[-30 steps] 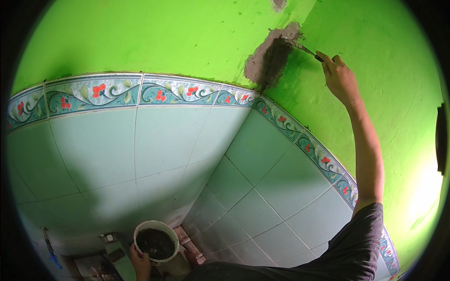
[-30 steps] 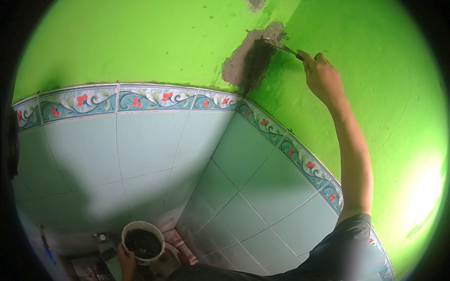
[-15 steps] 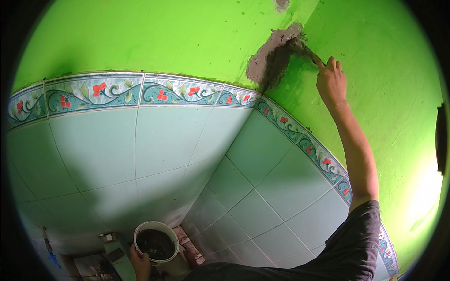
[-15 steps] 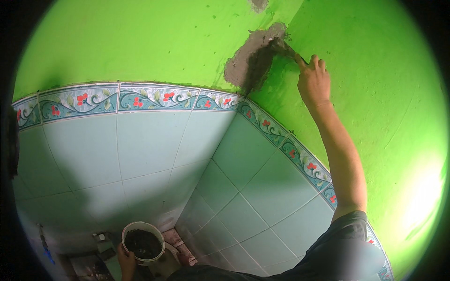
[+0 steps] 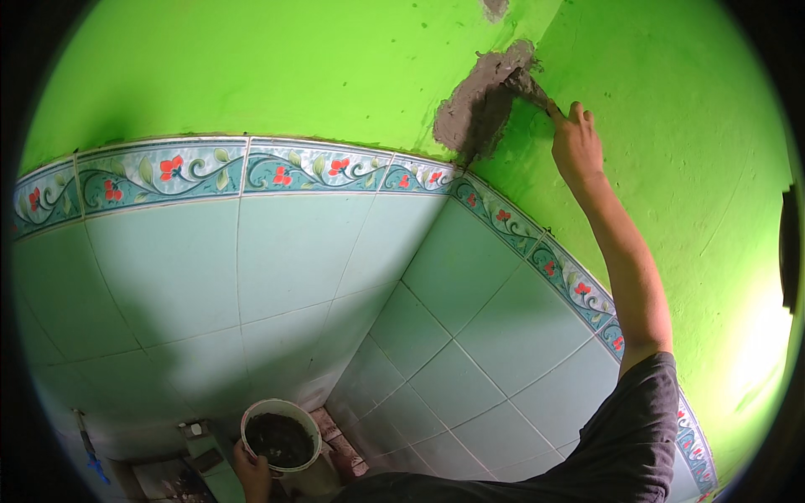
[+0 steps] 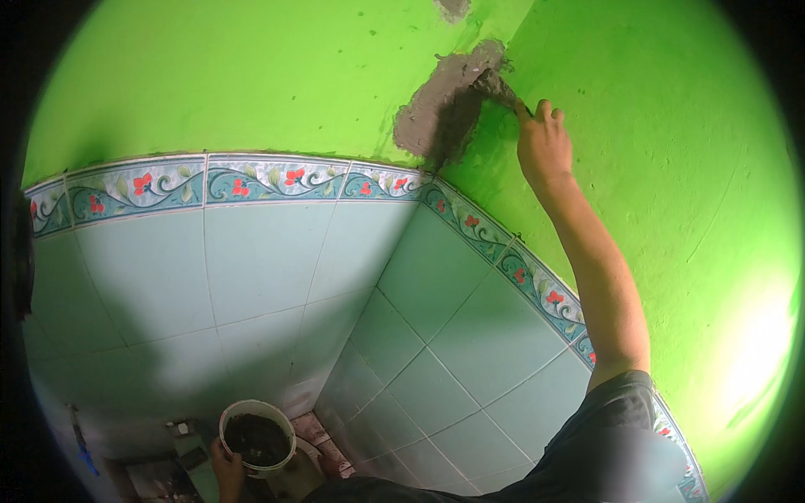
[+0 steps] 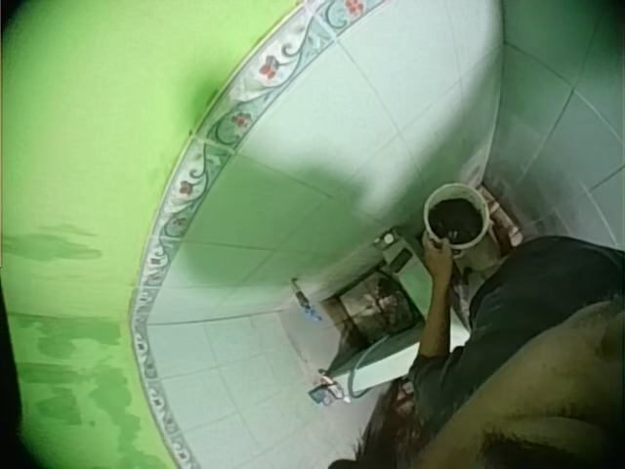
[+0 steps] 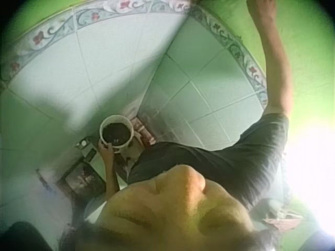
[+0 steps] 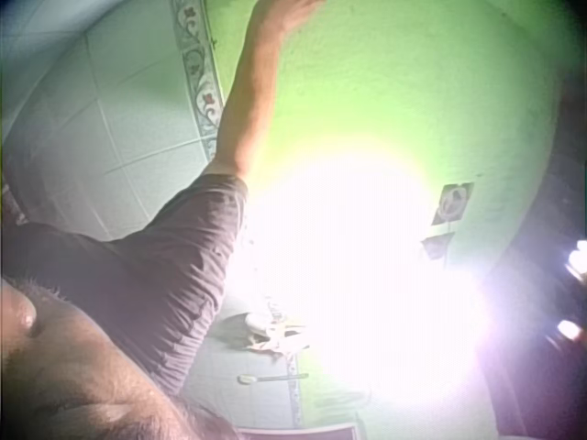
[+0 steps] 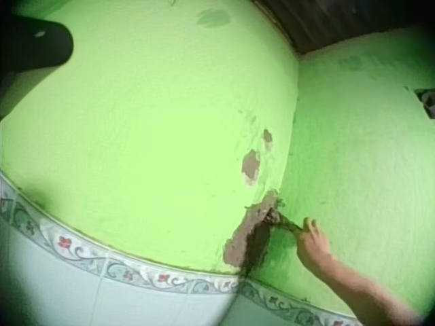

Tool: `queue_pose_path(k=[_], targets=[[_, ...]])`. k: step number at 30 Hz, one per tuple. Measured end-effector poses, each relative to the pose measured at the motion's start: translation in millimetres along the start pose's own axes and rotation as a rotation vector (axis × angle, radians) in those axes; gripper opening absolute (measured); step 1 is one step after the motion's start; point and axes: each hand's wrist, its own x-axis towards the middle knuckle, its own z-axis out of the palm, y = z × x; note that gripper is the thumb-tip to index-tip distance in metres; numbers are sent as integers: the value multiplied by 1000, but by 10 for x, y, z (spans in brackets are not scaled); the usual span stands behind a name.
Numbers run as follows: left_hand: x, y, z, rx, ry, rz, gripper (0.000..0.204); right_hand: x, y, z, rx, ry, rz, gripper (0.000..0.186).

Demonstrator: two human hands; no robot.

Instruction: The person applies cement mixture to a damaged section of a green wall in a corner, using a small scraper and their hand to smooth it.

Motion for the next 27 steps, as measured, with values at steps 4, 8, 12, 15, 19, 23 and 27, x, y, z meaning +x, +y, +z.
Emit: queue_pose_path(k=[4, 8, 12, 15, 19, 23, 27], targets=[[-22, 92, 9, 43, 4, 32, 56, 38, 30, -8, -15, -43, -13, 48], [57, -242, -23, 118, 37, 221, 56, 129, -10, -173, -50, -116, -9, 45], [14, -88, 26, -20, -11, 118, 56, 94, -60, -271, -73, -157, -3, 43], [19, -118, 17, 94, 17, 189, 57, -8, -110, -364, -66, -109, -20, 44], [66, -168, 40, -29, -14, 74, 54, -117, -38, -501, -19, -110, 5, 46], [34, 39, 76, -129, -40, 29, 51, -69, -47, -429, 17, -49, 13, 44], [107, -157, 30, -50, -43, 164, 52, 166, -82, -405, -10, 7, 15, 42]])
